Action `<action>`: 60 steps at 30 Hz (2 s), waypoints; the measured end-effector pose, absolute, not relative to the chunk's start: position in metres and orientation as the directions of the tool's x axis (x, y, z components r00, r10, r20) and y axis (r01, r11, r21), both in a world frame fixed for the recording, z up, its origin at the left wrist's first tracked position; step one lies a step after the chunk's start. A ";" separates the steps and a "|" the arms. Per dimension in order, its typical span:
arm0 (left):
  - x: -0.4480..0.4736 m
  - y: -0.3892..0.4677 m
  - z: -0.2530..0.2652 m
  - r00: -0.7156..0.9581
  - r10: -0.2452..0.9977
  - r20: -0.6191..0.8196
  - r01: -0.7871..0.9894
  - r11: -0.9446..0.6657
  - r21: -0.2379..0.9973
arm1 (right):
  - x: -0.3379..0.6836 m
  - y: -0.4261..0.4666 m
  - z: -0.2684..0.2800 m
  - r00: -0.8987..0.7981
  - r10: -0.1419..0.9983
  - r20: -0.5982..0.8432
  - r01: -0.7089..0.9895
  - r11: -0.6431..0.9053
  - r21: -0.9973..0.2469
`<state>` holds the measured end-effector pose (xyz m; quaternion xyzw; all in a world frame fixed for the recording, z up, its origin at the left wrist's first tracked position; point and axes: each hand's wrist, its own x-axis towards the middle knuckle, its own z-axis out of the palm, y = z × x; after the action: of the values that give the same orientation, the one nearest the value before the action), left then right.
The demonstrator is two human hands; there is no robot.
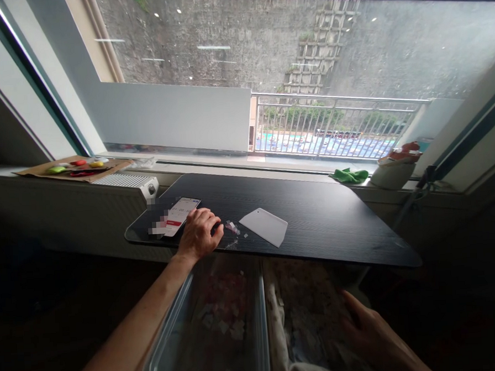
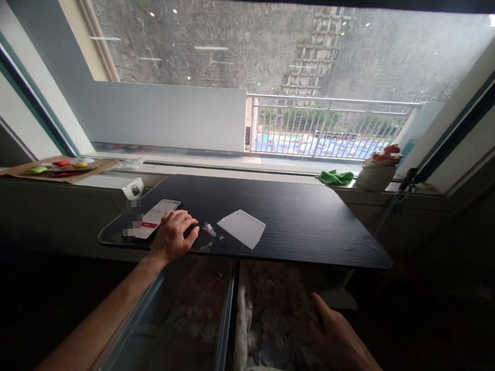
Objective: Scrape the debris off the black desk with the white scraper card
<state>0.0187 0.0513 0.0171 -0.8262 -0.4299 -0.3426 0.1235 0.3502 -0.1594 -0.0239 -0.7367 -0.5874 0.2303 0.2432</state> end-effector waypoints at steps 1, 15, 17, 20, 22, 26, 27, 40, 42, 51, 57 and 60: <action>0.019 0.051 0.017 0.390 0.623 0.678 0.799 -0.594 0.087 | 0.350 -0.160 -0.024 0.215 0.976 -0.044 0.751 -0.194 -0.631; 0.028 0.048 0.016 0.341 0.631 0.697 0.831 -0.549 0.090 | 0.352 -0.142 0.015 0.153 0.964 -0.219 0.950 -0.205 -0.236; 0.027 0.048 0.016 0.335 0.632 0.698 0.823 -0.557 0.109 | 0.349 -0.134 0.033 0.168 0.972 -0.164 0.964 -0.197 -0.181; 0.025 0.049 0.015 0.305 0.633 0.712 0.817 -0.557 0.145 | 0.334 -0.108 0.059 0.164 0.986 0.013 0.968 -0.159 -0.196; 0.023 0.050 0.015 0.281 0.636 0.719 0.816 -0.552 0.169 | 0.317 -0.080 0.070 0.076 0.991 0.109 0.972 -0.049 -0.231; 0.020 0.053 0.013 0.230 0.644 0.730 0.807 -0.545 0.227 | 0.281 -0.024 0.077 -0.052 0.998 0.034 0.969 0.059 -0.240; 0.020 0.053 0.013 0.221 0.645 0.732 0.803 -0.546 0.239 | 0.275 -0.015 0.077 -0.059 0.998 -0.010 0.973 0.055 -0.225; 0.022 0.050 0.013 0.231 0.653 0.721 0.809 -0.541 0.230 | 0.290 0.022 0.069 0.020 1.000 -0.015 0.845 -0.024 -0.534; 0.022 0.050 0.013 0.233 0.655 0.719 0.811 -0.538 0.228 | 0.297 0.027 0.070 0.021 1.000 -0.003 0.674 -0.016 -0.739; 0.023 0.048 0.014 0.227 0.685 0.693 0.823 -0.515 0.240 | 0.272 0.034 0.082 -0.151 0.945 0.289 0.448 0.326 -0.832; 0.024 0.048 0.014 0.223 0.685 0.694 0.827 -0.509 0.237 | 0.250 0.040 0.085 -0.260 0.905 0.336 0.632 0.423 -0.649; 0.024 0.048 0.014 0.228 0.683 0.695 0.820 -0.519 0.242 | 0.244 0.038 0.090 -0.277 0.900 0.337 0.704 0.429 -0.566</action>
<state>0.0237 0.0484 0.0136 -0.7786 -0.4824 -0.3918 0.0876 0.2440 0.0384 0.0899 -0.5113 -0.7839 0.1551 0.3162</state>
